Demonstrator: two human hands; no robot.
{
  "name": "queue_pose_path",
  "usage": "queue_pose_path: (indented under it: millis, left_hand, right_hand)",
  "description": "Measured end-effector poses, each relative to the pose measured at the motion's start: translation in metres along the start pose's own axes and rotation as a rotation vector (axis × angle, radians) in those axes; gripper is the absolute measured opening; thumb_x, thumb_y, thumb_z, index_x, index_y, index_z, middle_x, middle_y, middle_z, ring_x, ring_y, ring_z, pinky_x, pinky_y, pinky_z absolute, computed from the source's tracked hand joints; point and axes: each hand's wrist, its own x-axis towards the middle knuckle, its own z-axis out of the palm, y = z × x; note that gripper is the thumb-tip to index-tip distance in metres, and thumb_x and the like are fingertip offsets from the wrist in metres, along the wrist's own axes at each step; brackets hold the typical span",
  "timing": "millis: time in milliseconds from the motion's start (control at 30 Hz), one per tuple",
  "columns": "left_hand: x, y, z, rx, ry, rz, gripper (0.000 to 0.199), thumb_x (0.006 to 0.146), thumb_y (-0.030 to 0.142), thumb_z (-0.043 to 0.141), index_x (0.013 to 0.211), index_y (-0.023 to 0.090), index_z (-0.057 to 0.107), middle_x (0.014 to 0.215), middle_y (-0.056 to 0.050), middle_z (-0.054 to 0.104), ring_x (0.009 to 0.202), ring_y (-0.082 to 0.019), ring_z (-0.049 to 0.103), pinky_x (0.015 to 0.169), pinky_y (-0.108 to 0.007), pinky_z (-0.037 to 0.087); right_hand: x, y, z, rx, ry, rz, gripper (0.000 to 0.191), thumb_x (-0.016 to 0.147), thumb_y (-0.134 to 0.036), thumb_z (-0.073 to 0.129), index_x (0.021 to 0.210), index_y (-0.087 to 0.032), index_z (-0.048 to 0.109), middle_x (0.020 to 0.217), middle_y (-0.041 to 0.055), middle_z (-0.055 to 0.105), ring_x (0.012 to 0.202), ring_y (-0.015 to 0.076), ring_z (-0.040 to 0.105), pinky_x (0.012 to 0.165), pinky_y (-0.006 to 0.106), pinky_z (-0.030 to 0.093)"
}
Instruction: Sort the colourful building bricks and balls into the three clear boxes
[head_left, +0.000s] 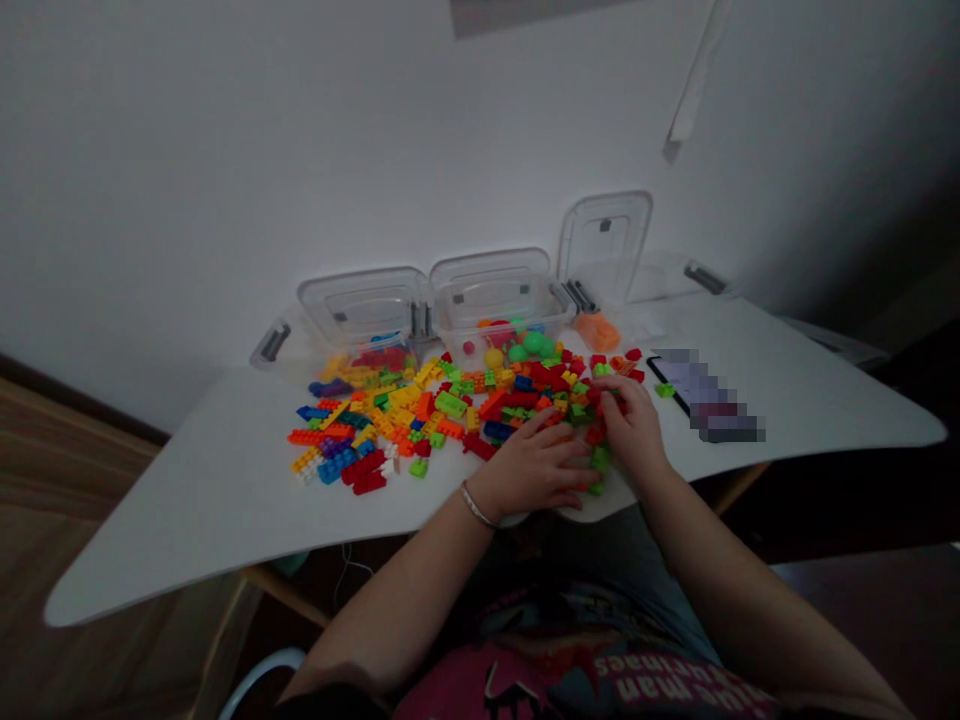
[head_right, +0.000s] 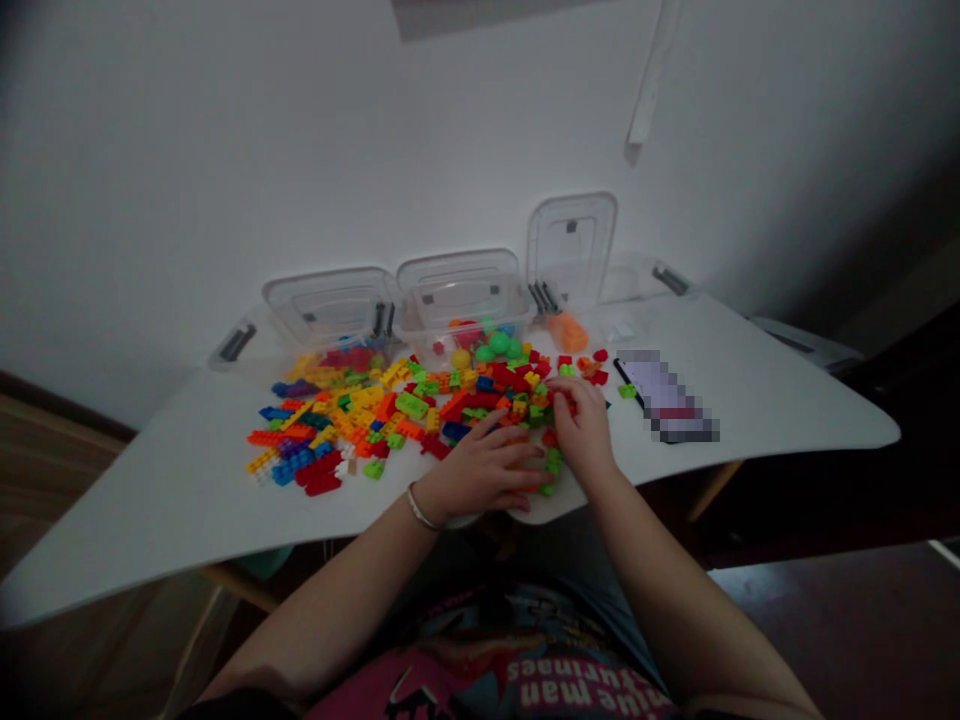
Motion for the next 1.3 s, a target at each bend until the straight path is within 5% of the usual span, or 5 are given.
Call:
queue_pose_path:
  millis: [200,333,567,867,1300]
  left_hand:
    - [-0.001,-0.006,0.005,0.029,0.023,-0.024,0.032,0.093,0.049,0.051,0.113,0.030,0.068,0.117,0.000,0.067,0.119,-0.023,0.051,0.119,-0.051,0.019]
    - [0.000,-0.007,0.007,0.092,0.035,-0.063,0.032,0.095,0.047,0.048,0.112,0.027,0.067,0.116,-0.001,0.068,0.117,-0.023,0.053,0.118,-0.050,0.022]
    - [0.000,-0.001,0.006,0.102,-0.001,0.016,0.036,0.097,0.037,0.047,0.132,0.035,0.054,0.137,0.001,0.056,0.131,-0.022,0.045,0.116,-0.048,0.027]
    - [0.001,-0.005,0.009,0.099,-0.002,-0.109,0.033,0.096,0.039,0.047,0.125,0.031,0.060,0.122,-0.002,0.064,0.121,-0.024,0.051,0.111,-0.049,0.032]
    - [0.001,-0.002,0.008,0.112,-0.022,-0.179,0.035,0.095,0.039,0.048,0.127,0.030,0.058,0.128,-0.003,0.061,0.125,-0.026,0.048,0.109,-0.050,0.034]
  right_hand:
    - [-0.007,0.019,-0.028,-0.159,-0.112,-0.058,0.015,0.084,-0.026,0.052,0.083,-0.023,0.067,0.087,0.0055,0.071,0.084,0.0241,0.062,0.079,0.040,0.046]
    - [-0.011,0.025,-0.035,-0.214,-0.178,-0.159,0.015,0.081,-0.023,0.054,0.085,-0.022,0.068,0.090,0.0058,0.072,0.087,0.0251,0.063,0.083,0.042,0.046]
    - [-0.010,0.024,-0.048,-0.201,-0.318,-0.268,0.012,0.079,-0.024,0.061,0.087,-0.023,0.070,0.100,0.0062,0.070,0.095,0.0247,0.063,0.085,0.042,0.047]
    - [-0.008,0.028,-0.056,-0.170,-0.413,-0.288,0.013,0.080,-0.028,0.065,0.091,-0.023,0.068,0.091,0.0062,0.067,0.088,0.0227,0.063,0.079,0.038,0.051]
    - [-0.015,0.044,-0.055,-0.230,-0.366,-0.232,0.020,0.078,-0.035,0.070,0.093,-0.022,0.068,0.097,0.0094,0.067,0.093,0.0254,0.063,0.083,0.041,0.052]
